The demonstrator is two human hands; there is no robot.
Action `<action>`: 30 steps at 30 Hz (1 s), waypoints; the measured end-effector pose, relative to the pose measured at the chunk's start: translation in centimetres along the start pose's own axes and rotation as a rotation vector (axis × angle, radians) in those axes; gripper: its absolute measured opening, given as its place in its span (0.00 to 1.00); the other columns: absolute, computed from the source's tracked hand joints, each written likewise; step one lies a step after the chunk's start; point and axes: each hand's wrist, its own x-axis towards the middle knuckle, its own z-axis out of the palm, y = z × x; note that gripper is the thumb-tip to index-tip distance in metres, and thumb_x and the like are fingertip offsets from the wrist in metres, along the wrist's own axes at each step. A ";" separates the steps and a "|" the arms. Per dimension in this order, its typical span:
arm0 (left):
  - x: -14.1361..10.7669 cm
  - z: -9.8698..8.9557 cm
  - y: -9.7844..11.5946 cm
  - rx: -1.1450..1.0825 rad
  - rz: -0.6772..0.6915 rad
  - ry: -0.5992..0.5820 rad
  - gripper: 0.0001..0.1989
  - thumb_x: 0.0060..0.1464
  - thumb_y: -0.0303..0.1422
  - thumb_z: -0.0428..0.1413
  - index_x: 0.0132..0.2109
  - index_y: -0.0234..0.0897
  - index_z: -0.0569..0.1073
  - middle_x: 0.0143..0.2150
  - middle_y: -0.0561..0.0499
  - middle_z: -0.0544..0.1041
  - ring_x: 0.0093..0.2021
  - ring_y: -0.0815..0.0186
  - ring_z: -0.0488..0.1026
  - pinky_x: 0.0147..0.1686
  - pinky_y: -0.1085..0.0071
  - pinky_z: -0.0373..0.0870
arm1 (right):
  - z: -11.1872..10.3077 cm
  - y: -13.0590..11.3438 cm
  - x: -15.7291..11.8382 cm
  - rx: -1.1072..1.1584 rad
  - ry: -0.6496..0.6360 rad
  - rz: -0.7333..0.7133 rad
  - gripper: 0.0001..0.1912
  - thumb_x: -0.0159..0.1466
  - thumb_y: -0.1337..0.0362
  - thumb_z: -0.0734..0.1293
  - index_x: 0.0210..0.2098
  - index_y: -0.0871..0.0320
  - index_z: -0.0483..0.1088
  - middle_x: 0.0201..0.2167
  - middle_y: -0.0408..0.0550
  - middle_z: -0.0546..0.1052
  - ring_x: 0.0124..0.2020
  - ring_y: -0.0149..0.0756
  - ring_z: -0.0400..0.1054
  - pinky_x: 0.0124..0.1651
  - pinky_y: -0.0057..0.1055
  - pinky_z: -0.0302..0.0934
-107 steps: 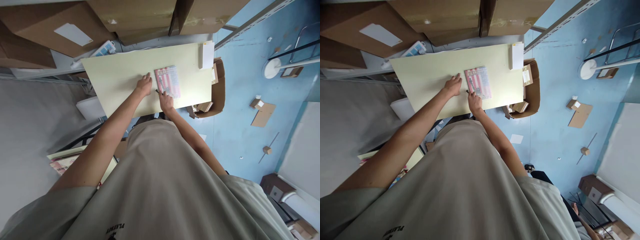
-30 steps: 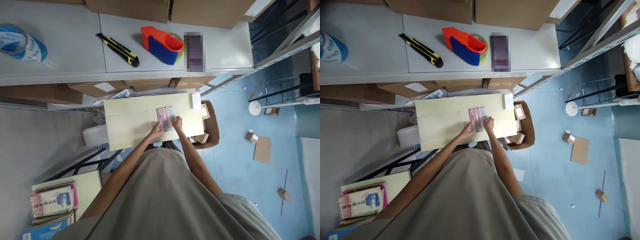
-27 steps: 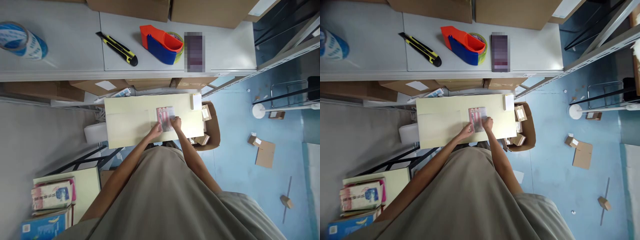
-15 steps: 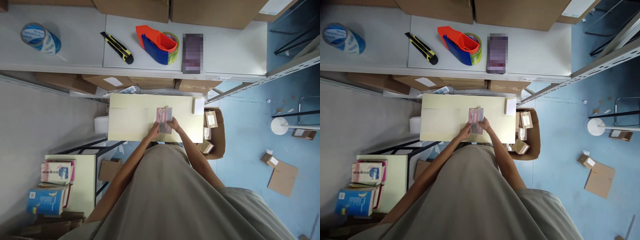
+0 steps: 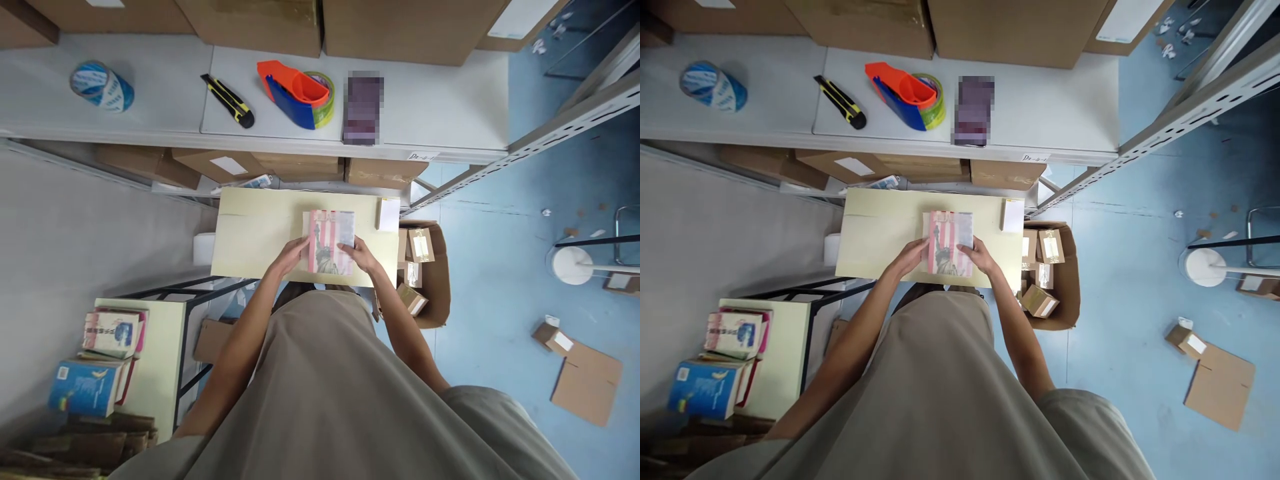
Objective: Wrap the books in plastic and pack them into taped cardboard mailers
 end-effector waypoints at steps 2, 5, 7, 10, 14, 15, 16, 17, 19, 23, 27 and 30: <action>-0.7 0.8 1.6 0.005 0.001 -0.005 0.31 0.44 0.59 0.72 0.43 0.37 0.85 0.44 0.43 0.86 0.48 0.53 0.81 0.47 0.63 0.78 | -0.9 -1.3 -0.8 0.011 -0.011 -0.018 0.24 0.59 0.47 0.76 0.46 0.55 0.74 0.41 0.47 0.81 0.43 0.42 0.72 0.48 0.38 0.68; -1.2 2.2 3.4 0.142 0.062 0.157 0.27 0.41 0.57 0.74 0.35 0.37 0.83 0.32 0.50 0.81 0.35 0.61 0.78 0.33 0.70 0.72 | -1.6 -3.0 -1.6 -0.002 0.006 -0.036 0.26 0.60 0.47 0.77 0.50 0.55 0.74 0.45 0.49 0.82 0.45 0.44 0.75 0.51 0.40 0.70; -1.4 3.0 4.4 0.204 0.146 0.238 0.25 0.43 0.56 0.73 0.33 0.37 0.82 0.30 0.51 0.79 0.30 0.64 0.74 0.28 0.71 0.67 | -1.5 -3.8 -1.8 -0.020 0.040 -0.044 0.27 0.60 0.46 0.77 0.51 0.55 0.73 0.45 0.50 0.82 0.45 0.45 0.75 0.50 0.40 0.71; -2.0 3.5 5.5 0.246 0.259 0.281 0.23 0.46 0.53 0.71 0.33 0.37 0.81 0.31 0.50 0.79 0.28 0.66 0.72 0.26 0.71 0.65 | -0.8 -4.8 -2.1 -0.022 0.079 -0.059 0.28 0.59 0.46 0.77 0.51 0.55 0.72 0.45 0.50 0.82 0.44 0.45 0.76 0.48 0.40 0.73; -3.2 2.4 6.9 0.219 0.303 0.217 0.23 0.52 0.54 0.68 0.39 0.37 0.81 0.36 0.48 0.81 0.32 0.64 0.76 0.30 0.71 0.72 | 0.3 -6.3 -2.6 -0.006 0.110 -0.101 0.28 0.60 0.45 0.77 0.51 0.55 0.72 0.45 0.49 0.82 0.44 0.43 0.76 0.48 0.38 0.72; -3.5 1.9 7.2 0.191 0.295 0.178 0.24 0.53 0.55 0.67 0.41 0.37 0.82 0.38 0.47 0.81 0.34 0.63 0.77 0.33 0.70 0.75 | 0.6 -6.7 -2.7 -0.008 0.110 -0.109 0.28 0.60 0.45 0.77 0.50 0.55 0.72 0.45 0.49 0.82 0.44 0.43 0.76 0.48 0.37 0.72; -3.8 1.4 7.5 0.159 0.284 0.131 0.25 0.53 0.55 0.67 0.43 0.37 0.81 0.39 0.47 0.81 0.35 0.63 0.78 0.35 0.69 0.77 | 0.9 -7.0 -2.8 -0.011 0.105 -0.115 0.27 0.60 0.45 0.77 0.50 0.54 0.72 0.45 0.49 0.82 0.44 0.43 0.76 0.47 0.37 0.72; -4.0 0.9 7.7 0.125 0.280 0.082 0.25 0.52 0.54 0.68 0.45 0.37 0.81 0.40 0.47 0.82 0.37 0.62 0.79 0.37 0.67 0.78 | 1.3 -7.3 -2.9 -0.014 0.096 -0.120 0.27 0.61 0.45 0.77 0.50 0.54 0.72 0.45 0.48 0.82 0.44 0.43 0.76 0.47 0.37 0.72; -4.3 -0.1 8.2 0.055 0.276 -0.028 0.27 0.48 0.51 0.71 0.47 0.38 0.79 0.45 0.46 0.82 0.39 0.61 0.80 0.40 0.65 0.80 | 2.1 -7.8 -2.9 -0.021 0.079 -0.127 0.26 0.61 0.46 0.77 0.51 0.55 0.72 0.44 0.48 0.82 0.44 0.43 0.75 0.46 0.37 0.72; -4.5 -1.8 8.4 0.029 0.237 -0.174 0.25 0.50 0.51 0.70 0.45 0.36 0.79 0.43 0.44 0.82 0.40 0.60 0.79 0.38 0.65 0.78 | 4.1 -8.0 -2.2 -0.061 0.042 -0.136 0.27 0.62 0.46 0.76 0.51 0.55 0.72 0.42 0.48 0.82 0.42 0.43 0.75 0.45 0.37 0.72; -4.6 -3.1 7.6 0.107 0.261 -0.074 0.22 0.48 0.51 0.69 0.38 0.37 0.79 0.37 0.46 0.82 0.36 0.61 0.78 0.35 0.67 0.75 | 6.7 -7.9 -1.4 -0.250 0.155 -0.150 0.30 0.62 0.46 0.75 0.56 0.56 0.71 0.49 0.54 0.82 0.49 0.50 0.75 0.52 0.43 0.73; -4.7 -3.6 6.9 0.064 0.285 0.085 0.19 0.48 0.47 0.69 0.36 0.37 0.78 0.34 0.48 0.80 0.32 0.62 0.77 0.32 0.67 0.75 | 9.8 -8.2 -1.1 -0.474 0.412 -0.225 0.29 0.65 0.50 0.72 0.62 0.54 0.70 0.61 0.59 0.76 0.57 0.53 0.73 0.60 0.49 0.71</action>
